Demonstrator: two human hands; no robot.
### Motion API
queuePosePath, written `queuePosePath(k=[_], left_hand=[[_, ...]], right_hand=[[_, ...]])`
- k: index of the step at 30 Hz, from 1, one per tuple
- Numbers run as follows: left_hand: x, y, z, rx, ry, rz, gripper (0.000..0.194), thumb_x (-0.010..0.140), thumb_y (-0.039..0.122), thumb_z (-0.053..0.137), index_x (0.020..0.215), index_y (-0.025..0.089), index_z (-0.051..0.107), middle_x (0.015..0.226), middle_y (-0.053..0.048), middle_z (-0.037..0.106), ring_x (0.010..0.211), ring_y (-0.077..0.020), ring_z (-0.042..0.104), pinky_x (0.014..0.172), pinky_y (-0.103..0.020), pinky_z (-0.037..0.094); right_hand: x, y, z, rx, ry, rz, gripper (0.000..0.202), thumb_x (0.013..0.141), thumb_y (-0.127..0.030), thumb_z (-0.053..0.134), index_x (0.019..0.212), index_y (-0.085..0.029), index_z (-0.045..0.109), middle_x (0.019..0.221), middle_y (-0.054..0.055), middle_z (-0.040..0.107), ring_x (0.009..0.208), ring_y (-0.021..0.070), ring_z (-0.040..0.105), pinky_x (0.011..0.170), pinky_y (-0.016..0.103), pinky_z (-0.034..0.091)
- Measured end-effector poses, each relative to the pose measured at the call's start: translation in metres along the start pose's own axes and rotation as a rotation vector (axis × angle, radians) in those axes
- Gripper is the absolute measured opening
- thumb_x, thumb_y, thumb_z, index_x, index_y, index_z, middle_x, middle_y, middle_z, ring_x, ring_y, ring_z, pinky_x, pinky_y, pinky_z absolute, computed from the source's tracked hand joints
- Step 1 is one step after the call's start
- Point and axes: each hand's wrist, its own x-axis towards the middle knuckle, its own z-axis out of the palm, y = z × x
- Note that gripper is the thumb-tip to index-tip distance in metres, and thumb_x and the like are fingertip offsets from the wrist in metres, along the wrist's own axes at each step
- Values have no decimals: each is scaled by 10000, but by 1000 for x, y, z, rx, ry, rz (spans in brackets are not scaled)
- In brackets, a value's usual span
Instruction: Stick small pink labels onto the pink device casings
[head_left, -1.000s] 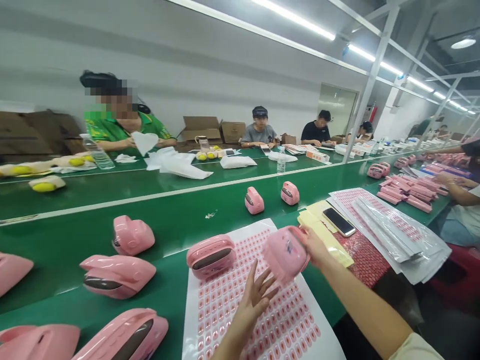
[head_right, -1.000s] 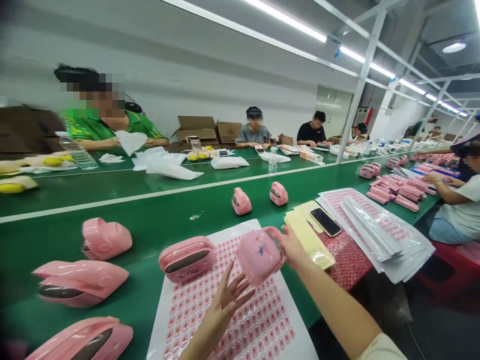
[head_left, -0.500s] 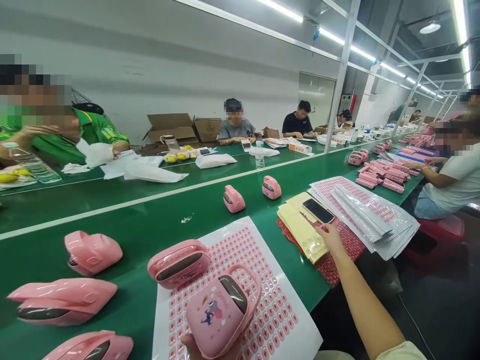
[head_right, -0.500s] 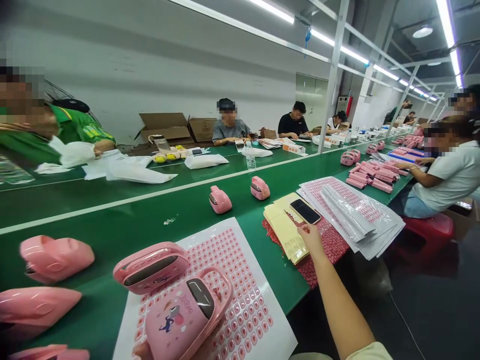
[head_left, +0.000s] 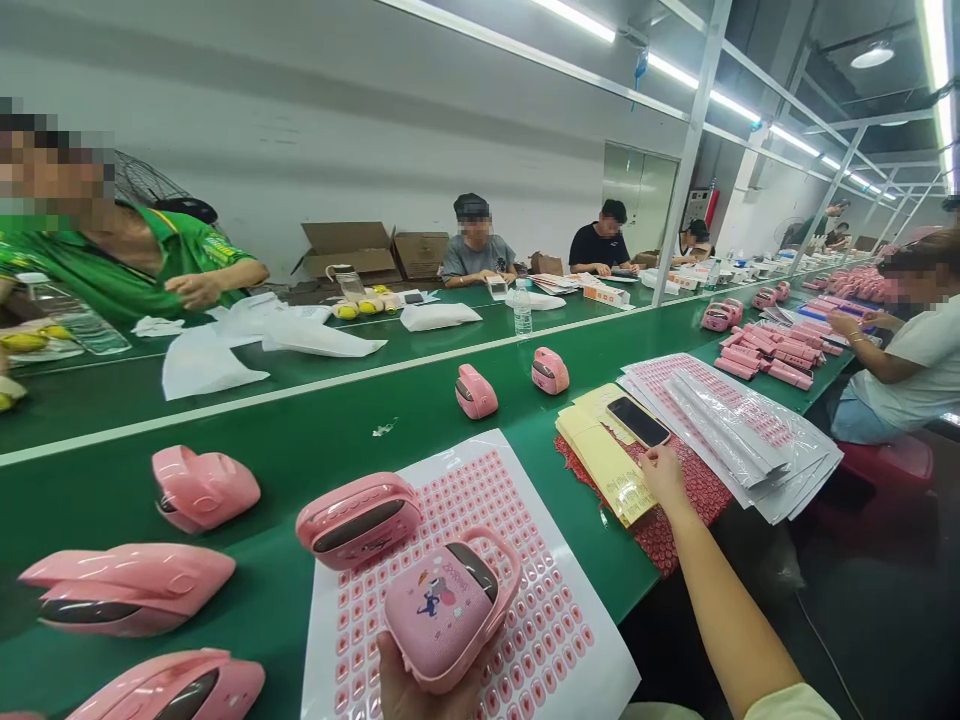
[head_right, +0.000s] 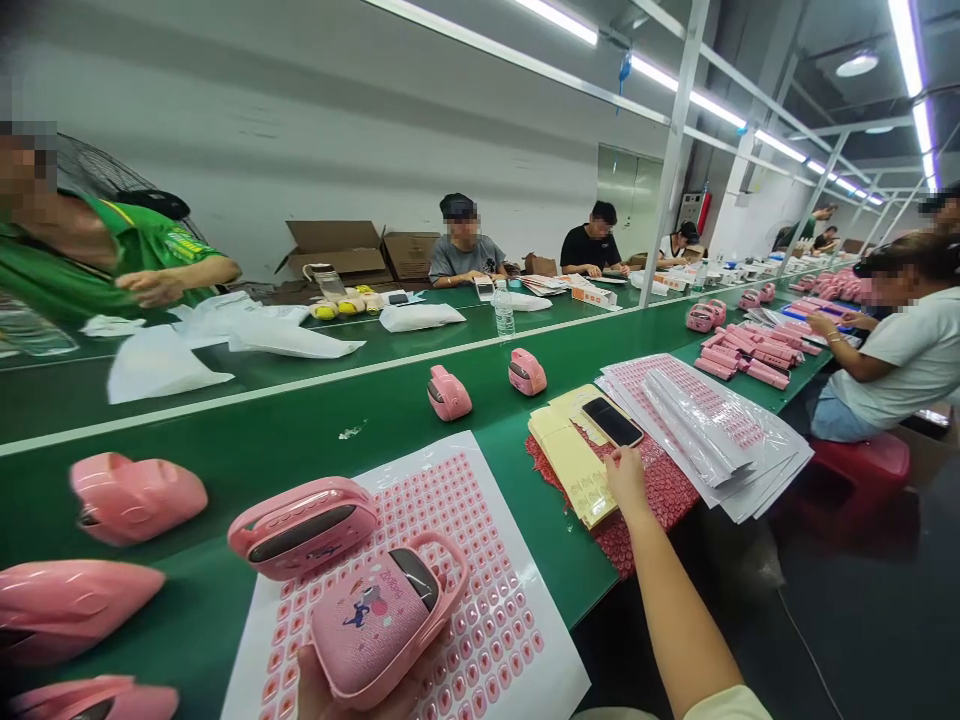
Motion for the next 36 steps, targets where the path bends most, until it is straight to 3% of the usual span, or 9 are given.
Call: queuePosePath(k=[4,9,12,17,22,25,30,36], left_hand=[[1,-3,0,47,73,5,461,839,441,449,1294,418,378,1112,-35,660,948,-289,635,898,-539,410],[4,-4,-7,128,254,140,452,808,422,494,1257,411,439,957,-12,723,818,-271,677,817,-520,480],[1,4,-3,153,336,74,462,793,369,506,1251,396,449,953,-5,722,864,-266,663,844,-522,463],[3,8,24,187,544,-4,442,744,359,541,1185,323,527,850,-15,725,781,-255,669,795,-485,496],[16,-13,62,307,765,20,405,703,374,580,1074,211,597,766,-48,709,683,-236,660,709,-417,528],[19,-24,81,479,763,72,429,655,389,647,1036,196,605,800,-44,690,689,-218,644,658,-364,531],[15,-36,100,712,648,252,510,581,428,737,1030,236,590,944,-11,633,768,-152,596,622,-236,501],[7,-42,105,679,579,245,627,556,422,766,1107,252,521,989,-44,628,857,-219,616,714,-330,510]], right_hand=[[-2,0,4,17,-31,6,150,662,-207,552,527,-200,490,658,24,509,672,196,526,682,308,401],[-7,-4,6,95,-19,18,171,618,-164,564,492,-208,458,706,30,506,689,188,519,705,309,392],[-11,-6,5,192,-33,36,145,611,-216,583,514,-208,475,723,34,518,704,193,516,690,314,397],[-21,-17,-8,438,-195,94,285,567,-454,632,553,-200,502,554,1,516,550,170,495,511,284,380],[-52,-51,-22,654,-376,71,419,464,-558,701,557,-183,536,573,-12,515,474,89,385,471,242,317],[-90,-78,-20,755,-528,32,391,488,-527,725,536,-178,558,722,22,563,588,108,452,566,253,369],[-140,-107,-5,792,-784,-53,331,521,-479,743,554,-182,599,879,48,530,816,175,499,696,287,383],[-150,-107,9,698,-808,-76,340,562,-503,700,572,-175,609,904,48,506,696,139,471,633,280,368]])
